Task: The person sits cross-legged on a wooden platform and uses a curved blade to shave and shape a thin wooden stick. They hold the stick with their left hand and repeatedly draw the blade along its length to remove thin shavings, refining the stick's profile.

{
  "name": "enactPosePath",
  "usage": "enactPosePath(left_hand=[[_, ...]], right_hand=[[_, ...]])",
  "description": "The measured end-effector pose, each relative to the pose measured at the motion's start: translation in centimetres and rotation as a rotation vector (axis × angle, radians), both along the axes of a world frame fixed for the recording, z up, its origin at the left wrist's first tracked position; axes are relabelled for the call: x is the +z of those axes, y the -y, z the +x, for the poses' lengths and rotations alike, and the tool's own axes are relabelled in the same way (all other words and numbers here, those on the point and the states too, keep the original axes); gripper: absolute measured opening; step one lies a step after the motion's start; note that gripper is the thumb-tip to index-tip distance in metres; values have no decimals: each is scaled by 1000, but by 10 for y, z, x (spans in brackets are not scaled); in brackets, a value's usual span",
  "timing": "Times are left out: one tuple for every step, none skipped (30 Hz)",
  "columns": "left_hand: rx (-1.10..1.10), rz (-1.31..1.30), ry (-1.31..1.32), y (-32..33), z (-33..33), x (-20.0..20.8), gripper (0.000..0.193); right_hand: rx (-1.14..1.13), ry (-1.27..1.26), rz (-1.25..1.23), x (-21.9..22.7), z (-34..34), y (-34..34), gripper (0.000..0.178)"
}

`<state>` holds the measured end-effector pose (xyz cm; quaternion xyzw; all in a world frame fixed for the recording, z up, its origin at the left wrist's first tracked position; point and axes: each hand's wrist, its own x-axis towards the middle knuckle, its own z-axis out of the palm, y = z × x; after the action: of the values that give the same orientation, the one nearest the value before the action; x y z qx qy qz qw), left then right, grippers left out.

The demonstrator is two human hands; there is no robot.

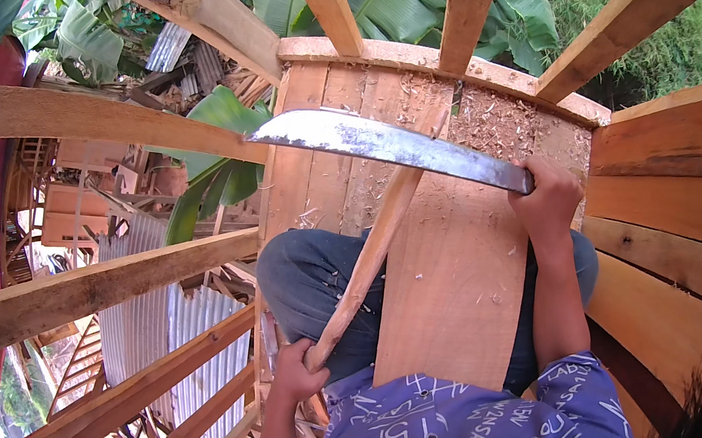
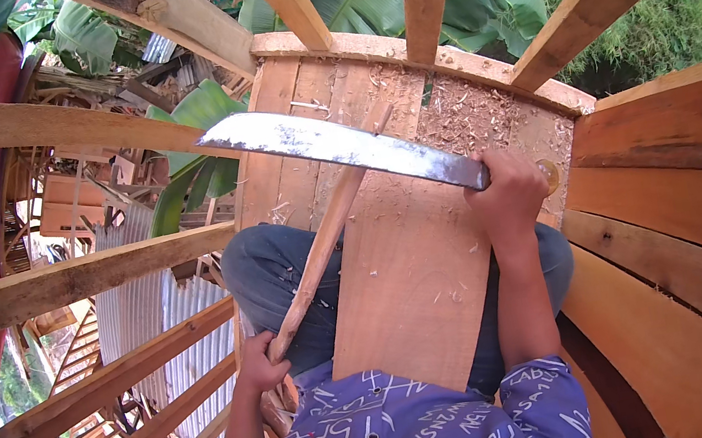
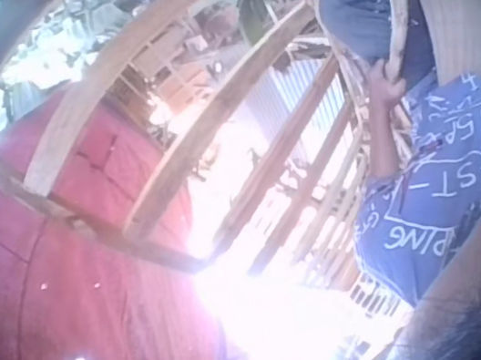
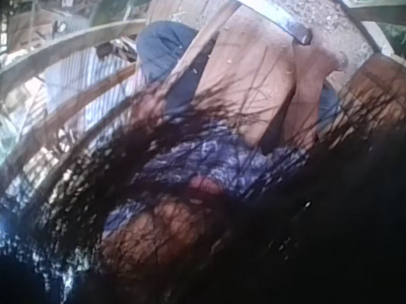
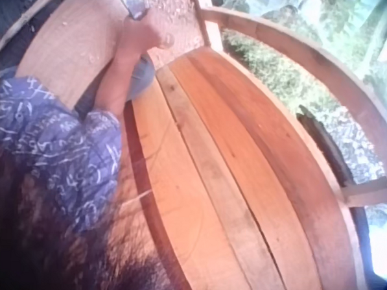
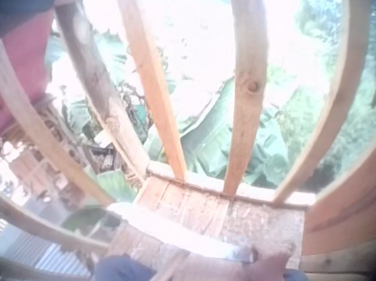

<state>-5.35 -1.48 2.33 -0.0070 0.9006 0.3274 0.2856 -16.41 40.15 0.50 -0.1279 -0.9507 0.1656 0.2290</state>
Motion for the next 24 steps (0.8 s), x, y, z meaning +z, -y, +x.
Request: enactPosePath(left_hand=[[5,-21,53,4,1,0,33],[-10,-17,50,6,-1,-2,33],[-27,-15,52,8,-2,-3,33],[-44,-12,54,9,-4,-3,33],[-33,-1,52,8,-3,-3,33],[-10,8,45,6,0,-2,34],[12,18,37,5,3,-1,34],[-1,-1,9,5,3,-1,33],[-7,-20,-16,6,6,-2,33],[-26,-27,-40,4,4,-3,33],[-26,-32,-24,2,1,-3,33],[-25,-39,-11,-1,-3,-1,33],[-24,-46,2,-3,-5,-1,33],[-15,-31,11,-1,-2,-3,32],[-13,-19,20,4,1,-4,32],[-10,-9,30,6,2,-5,32],[-16,-8,51,6,0,-3,32],[-23,-7,73,3,-5,0,31],[-29,-6,95,1,-8,1,31],[-24,-9,64,3,-6,1,31],[-9,-11,35,6,1,0,31],[-4,-4,11,5,4,-1,30],[6,-10,13,4,4,-1,30],[19,-16,16,2,3,-1,30]], right_hand=[[59,-11,-21,1,0,11,10],[119,-22,-42,2,0,23,10],[177,-30,-67,2,1,30,10],[228,-30,-61,0,3,34,10],[278,-30,-55,-1,5,36,10],[341,-37,-50,-2,4,39,10],[277,-30,-32,-2,2,35,10],[214,-22,-13,-2,0,24,10],[159,-12,6,-6,-1,15,10],[78,31,0,-7,-1,3,10],[-2,73,-6,-8,0,-7,10],[-82,110,-14,-6,-1,-12,11],[-40,67,-7,-5,0,-9,11],[2,24,1,-4,3,-1,11],[38,-19,3,-1,5,9,11],[97,8,39,3,4,15,11],[175,-14,-6,3,5,25,11],[253,-37,-50,4,6,34,11],[330,-61,-94,3,8,38,12],[374,-69,-54,1,7,41,12],[333,-81,-38,-1,5,40,12],[282,-87,-13,-3,4,30,13],[233,-94,11,-6,2,19,13],[127,-31,1,-11,1,6,13]])
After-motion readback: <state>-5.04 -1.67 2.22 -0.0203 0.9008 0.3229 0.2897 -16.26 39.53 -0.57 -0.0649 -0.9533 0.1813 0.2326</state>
